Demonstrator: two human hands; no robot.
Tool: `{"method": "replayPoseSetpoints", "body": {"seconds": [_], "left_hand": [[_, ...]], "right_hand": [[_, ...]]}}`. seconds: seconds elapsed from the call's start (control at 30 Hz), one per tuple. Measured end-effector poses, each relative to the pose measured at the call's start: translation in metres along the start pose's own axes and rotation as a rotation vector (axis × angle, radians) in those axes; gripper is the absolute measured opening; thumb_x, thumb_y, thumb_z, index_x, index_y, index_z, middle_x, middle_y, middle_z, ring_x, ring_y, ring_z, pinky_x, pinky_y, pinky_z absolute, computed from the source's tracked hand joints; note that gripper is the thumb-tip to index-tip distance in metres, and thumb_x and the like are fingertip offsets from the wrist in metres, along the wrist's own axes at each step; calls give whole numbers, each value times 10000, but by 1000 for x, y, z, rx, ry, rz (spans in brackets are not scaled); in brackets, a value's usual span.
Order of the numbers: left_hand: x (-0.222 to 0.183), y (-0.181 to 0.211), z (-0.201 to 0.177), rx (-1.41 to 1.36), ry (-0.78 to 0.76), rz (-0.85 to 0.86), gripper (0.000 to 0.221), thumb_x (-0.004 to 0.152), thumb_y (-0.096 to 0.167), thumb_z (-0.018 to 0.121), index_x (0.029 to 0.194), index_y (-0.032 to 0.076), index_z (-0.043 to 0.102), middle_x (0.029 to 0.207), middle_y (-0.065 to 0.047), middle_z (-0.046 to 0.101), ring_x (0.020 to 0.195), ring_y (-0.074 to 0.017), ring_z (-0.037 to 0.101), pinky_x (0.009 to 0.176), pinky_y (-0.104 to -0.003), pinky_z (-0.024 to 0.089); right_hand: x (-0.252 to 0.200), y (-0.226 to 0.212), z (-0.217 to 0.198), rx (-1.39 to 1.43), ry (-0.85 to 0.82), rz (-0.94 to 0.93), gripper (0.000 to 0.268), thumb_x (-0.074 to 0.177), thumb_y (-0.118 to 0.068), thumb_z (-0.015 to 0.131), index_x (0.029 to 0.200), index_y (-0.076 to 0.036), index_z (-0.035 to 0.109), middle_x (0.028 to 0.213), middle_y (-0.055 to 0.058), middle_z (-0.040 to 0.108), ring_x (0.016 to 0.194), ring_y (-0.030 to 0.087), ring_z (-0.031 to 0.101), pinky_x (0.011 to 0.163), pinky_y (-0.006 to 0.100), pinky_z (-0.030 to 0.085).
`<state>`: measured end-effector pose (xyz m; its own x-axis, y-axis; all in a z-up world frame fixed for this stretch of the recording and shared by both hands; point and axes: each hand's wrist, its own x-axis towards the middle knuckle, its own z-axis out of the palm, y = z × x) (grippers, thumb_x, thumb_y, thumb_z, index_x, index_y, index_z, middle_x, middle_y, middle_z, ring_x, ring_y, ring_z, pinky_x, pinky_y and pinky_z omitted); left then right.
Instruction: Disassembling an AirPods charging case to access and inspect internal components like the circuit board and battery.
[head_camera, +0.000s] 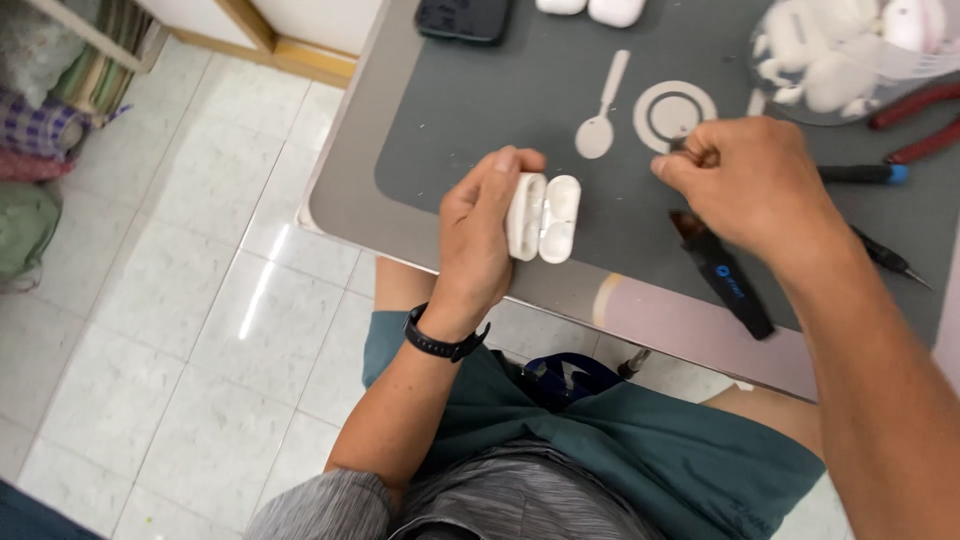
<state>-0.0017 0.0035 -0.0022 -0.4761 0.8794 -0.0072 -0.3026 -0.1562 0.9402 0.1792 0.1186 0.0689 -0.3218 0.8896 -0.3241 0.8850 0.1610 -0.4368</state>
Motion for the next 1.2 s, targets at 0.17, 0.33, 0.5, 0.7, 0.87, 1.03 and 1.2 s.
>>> {"method": "replayPoseSetpoints", "body": {"seconds": [0.17, 0.33, 0.5, 0.7, 0.87, 1.03, 1.2], "left_hand": [[3, -2, 1, -103, -7, -41, 385, 1008, 401, 570, 896, 70, 731, 746, 23, 615, 669, -75, 511, 604, -234, 395], [-2, 5, 2, -66, -16, -46, 385, 1006, 431, 560, 899, 101, 725, 632, 25, 583, 533, -74, 490, 476, -235, 374], [-7, 5, 4, 63, 0, 4, 388, 1006, 456, 538, 890, 137, 725, 649, 54, 569, 560, -64, 471, 499, -239, 376], [-8, 4, 3, 120, -14, 42, 387, 1016, 457, 530, 894, 147, 726, 633, 67, 543, 560, -55, 443, 504, -238, 357], [-9, 7, 3, 198, -36, 57, 377, 1029, 449, 514, 914, 158, 724, 656, 72, 553, 582, -52, 434, 526, -242, 349], [-12, -1, 5, 302, -9, 206, 354, 1074, 382, 490, 975, 141, 730, 624, -8, 600, 639, -57, 519, 558, -239, 444], [-11, -16, 6, 435, 31, 371, 232, 1074, 261, 554, 1028, 130, 740, 716, -160, 689, 729, -108, 572, 631, -365, 540]], "right_hand": [[-66, -56, 13, 404, 9, 12, 330, 1062, -194, 663, 771, -51, 722, 715, 78, 761, 526, 170, 709, 536, 280, 611], [-80, -63, 43, 553, -17, -153, 395, 997, -163, 617, 625, -33, 632, 613, 44, 716, 503, 122, 683, 530, 245, 575], [-80, -65, 41, 505, -36, -37, 431, 1002, -231, 632, 613, -50, 675, 492, 66, 646, 465, 130, 628, 550, 250, 516], [-74, -57, 46, 513, -21, -129, 435, 992, -210, 627, 587, -56, 667, 499, 35, 652, 421, 112, 603, 483, 245, 486], [-72, -55, 48, 536, -17, -159, 401, 988, -199, 643, 616, -57, 685, 545, 25, 692, 425, 99, 611, 439, 241, 457], [-72, -54, 62, 672, 77, -219, 377, 978, -147, 610, 622, -53, 691, 408, 65, 595, 371, 100, 510, 446, 228, 449], [-66, -42, 79, 772, 168, -324, 370, 980, -75, 598, 623, -61, 694, 370, 77, 565, 337, 94, 467, 393, 209, 397]]}}
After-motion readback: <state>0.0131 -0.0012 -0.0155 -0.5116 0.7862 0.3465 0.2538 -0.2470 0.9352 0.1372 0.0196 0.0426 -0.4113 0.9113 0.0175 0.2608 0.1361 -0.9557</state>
